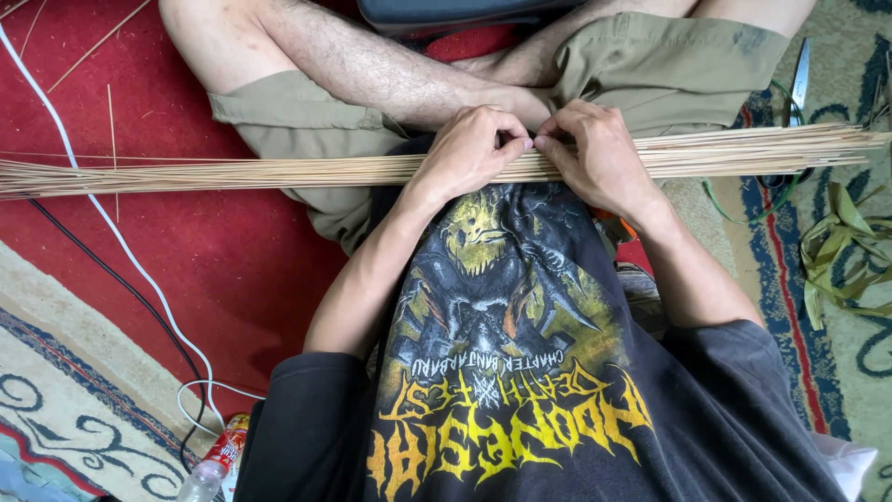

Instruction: Sorting and bundling thin wooden broom sticks by hand while sitting on a low stool.

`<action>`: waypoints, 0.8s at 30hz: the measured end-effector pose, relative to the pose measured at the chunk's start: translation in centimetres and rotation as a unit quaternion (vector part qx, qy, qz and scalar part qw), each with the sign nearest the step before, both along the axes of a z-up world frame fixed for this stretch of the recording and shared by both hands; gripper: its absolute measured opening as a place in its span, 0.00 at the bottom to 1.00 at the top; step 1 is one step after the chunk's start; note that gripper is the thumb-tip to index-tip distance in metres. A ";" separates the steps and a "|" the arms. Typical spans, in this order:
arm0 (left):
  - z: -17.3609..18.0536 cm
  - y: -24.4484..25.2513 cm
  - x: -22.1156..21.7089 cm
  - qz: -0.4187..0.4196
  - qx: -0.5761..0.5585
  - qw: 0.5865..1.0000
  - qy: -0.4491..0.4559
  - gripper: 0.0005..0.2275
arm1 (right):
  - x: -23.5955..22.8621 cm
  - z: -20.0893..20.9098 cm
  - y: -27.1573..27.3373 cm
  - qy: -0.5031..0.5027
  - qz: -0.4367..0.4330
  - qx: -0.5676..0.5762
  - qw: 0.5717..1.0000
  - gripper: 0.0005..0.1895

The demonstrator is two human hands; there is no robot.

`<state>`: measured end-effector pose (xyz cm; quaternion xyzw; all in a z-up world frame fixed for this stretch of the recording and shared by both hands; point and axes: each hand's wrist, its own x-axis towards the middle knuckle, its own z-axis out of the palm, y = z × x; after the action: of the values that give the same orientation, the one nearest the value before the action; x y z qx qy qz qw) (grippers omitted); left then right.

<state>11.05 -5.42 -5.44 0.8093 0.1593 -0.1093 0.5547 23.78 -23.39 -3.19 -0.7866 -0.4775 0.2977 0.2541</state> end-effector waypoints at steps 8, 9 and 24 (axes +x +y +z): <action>0.5 0.4 -0.4 0.037 -0.017 0.999 -0.028 0.06 | -0.1 0.1 -0.1 0.010 -0.001 0.005 1.000 0.05; 0.2 0.5 -0.5 0.047 -0.021 0.998 -0.035 0.06 | -0.1 0.1 -0.1 0.010 0.000 0.006 1.000 0.05; 2.0 2.3 -1.6 0.140 -0.034 0.989 0.036 0.09 | -0.7 1.6 1.3 0.023 0.008 0.002 1.000 0.06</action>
<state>9.42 -3.12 -3.46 0.7552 0.2873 -0.0645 0.5857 23.08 -22.06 -1.57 -0.7752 -0.4783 0.3168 0.2647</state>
